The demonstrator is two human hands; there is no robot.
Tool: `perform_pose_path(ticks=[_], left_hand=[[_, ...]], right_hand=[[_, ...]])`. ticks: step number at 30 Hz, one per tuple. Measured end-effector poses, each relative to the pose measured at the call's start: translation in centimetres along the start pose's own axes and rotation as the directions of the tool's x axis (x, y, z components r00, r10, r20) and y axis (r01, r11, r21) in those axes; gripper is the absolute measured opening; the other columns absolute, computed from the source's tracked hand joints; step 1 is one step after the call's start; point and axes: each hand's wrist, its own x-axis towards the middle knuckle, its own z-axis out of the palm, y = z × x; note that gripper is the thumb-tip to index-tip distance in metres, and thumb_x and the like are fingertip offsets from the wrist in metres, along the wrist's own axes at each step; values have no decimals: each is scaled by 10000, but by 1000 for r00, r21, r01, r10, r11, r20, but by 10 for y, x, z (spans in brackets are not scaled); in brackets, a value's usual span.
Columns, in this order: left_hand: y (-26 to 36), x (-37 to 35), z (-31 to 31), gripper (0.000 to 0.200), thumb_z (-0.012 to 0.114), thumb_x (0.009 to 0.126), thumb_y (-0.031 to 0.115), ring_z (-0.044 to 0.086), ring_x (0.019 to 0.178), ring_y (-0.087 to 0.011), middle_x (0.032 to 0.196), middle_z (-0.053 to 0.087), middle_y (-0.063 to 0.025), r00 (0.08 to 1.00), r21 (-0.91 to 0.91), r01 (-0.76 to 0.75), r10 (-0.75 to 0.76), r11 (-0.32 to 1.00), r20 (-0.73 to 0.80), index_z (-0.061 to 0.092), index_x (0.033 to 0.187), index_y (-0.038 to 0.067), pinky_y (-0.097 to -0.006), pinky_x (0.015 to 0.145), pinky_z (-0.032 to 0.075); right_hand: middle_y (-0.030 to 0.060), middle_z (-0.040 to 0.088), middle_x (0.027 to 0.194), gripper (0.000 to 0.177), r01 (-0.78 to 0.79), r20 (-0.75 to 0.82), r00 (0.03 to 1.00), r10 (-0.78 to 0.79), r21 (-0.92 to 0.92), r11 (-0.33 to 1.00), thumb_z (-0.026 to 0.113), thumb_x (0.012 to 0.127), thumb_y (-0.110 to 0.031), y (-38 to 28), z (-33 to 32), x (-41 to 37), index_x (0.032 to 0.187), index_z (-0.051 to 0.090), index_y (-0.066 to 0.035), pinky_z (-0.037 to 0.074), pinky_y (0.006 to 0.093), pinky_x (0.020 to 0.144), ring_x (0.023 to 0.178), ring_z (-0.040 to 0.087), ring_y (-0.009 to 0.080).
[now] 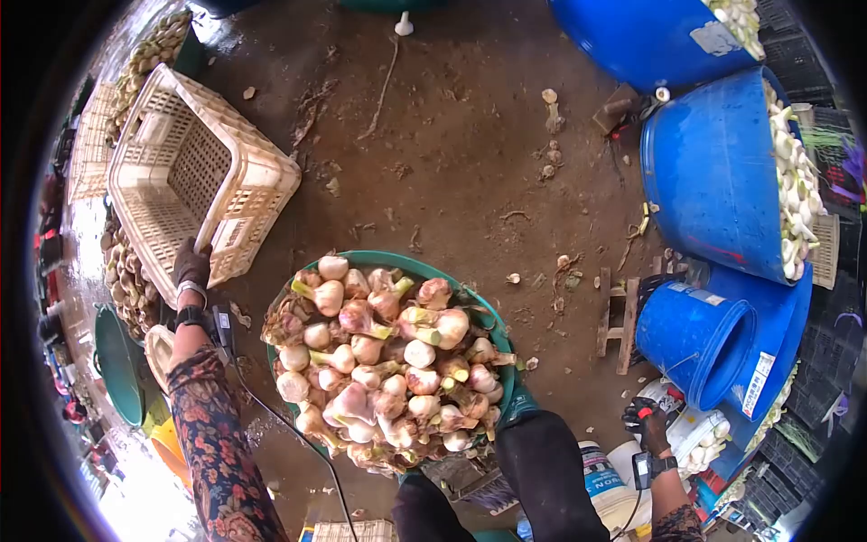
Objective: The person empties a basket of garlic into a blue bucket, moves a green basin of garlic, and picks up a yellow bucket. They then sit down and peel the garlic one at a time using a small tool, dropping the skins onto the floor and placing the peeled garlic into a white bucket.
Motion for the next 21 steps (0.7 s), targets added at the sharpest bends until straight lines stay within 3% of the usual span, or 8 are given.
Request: perform_pose_path(ticks=[3, 6, 9, 12, 16, 17, 18, 21], left_hand=[[54, -7, 15, 277, 607, 794, 230, 595, 855, -349, 908, 631, -175, 967, -217, -250, 232, 944, -106, 594, 1007, 55, -404, 742, 446], [154, 2, 42, 288, 606, 819, 262, 488, 500, -160, 641, 552, -80, 953, -330, -302, 270, 894, -139, 583, 1000, 39, -312, 496, 426], [305, -24, 18, 352, 578, 804, 323, 602, 837, -360, 877, 628, -211, 981, -351, -192, 188, 917, -46, 582, 1003, 34, -430, 724, 444], [417, -55, 16, 419, 595, 778, 361, 601, 858, -384, 907, 630, -220, 980, -483, -166, 199, 859, 17, 585, 1013, 14, -429, 750, 465], [513, -130, 46, 527, 628, 763, 461, 608, 842, -375, 872, 625, -242, 912, -546, -185, 350, 817, 215, 570, 971, -20, -426, 735, 470], [522, -151, 33, 543, 632, 768, 463, 620, 831, -342, 870, 625, -240, 835, -617, -170, 445, 768, 323, 559, 973, -34, -422, 727, 472], [529, -164, 38, 607, 646, 762, 468, 614, 893, -315, 934, 620, -245, 768, -703, -90, 498, 706, 403, 542, 1040, -61, -396, 775, 470], [511, -219, 29, 591, 644, 774, 416, 594, 924, -354, 1035, 590, -241, 819, -893, -133, 556, 429, 146, 513, 1105, -56, -408, 818, 460]], right_hand=[[68, 637, 834, 252, 11, -26, 1000, -11, 18, 1000, 571, 870, -254, -18, -13, 12, 1048, 578, -76, 501, 250, 503, 673, 642, 164], [50, 634, 828, 222, 46, -18, 999, -45, 76, 996, 556, 882, -226, -49, -23, 7, 1052, 583, -86, 499, 240, 497, 677, 635, 145], [33, 623, 810, 181, 129, -149, 982, -117, 76, 989, 558, 882, -177, -76, -48, -2, 1029, 582, -73, 474, 215, 491, 636, 598, 108], [-20, 554, 797, 158, 290, -124, 943, -308, -146, 946, 568, 873, -166, -96, -89, -28, 981, 584, -51, 419, 188, 567, 696, 507, 54], [85, 630, 850, 204, 320, -58, 865, -498, -700, 638, 620, 798, -108, -136, -155, -74, 958, 590, 15, 469, 297, 687, 754, 592, 168], [131, 626, 927, 301, 347, 71, 826, -560, -847, 404, 668, 778, -140, -142, -192, -73, 1032, 580, -6, 468, 338, 756, 856, 603, 240], [148, 623, 932, 312, 238, 4, 851, -525, -894, 379, 664, 772, -134, -159, -214, -75, 1039, 577, 1, 462, 356, 771, 865, 599, 271], [189, 588, 1008, 348, 271, 147, 723, -674, -959, 81, 648, 770, -142, -220, -248, -62, 1074, 558, 2, 439, 408, 807, 920, 559, 360]])
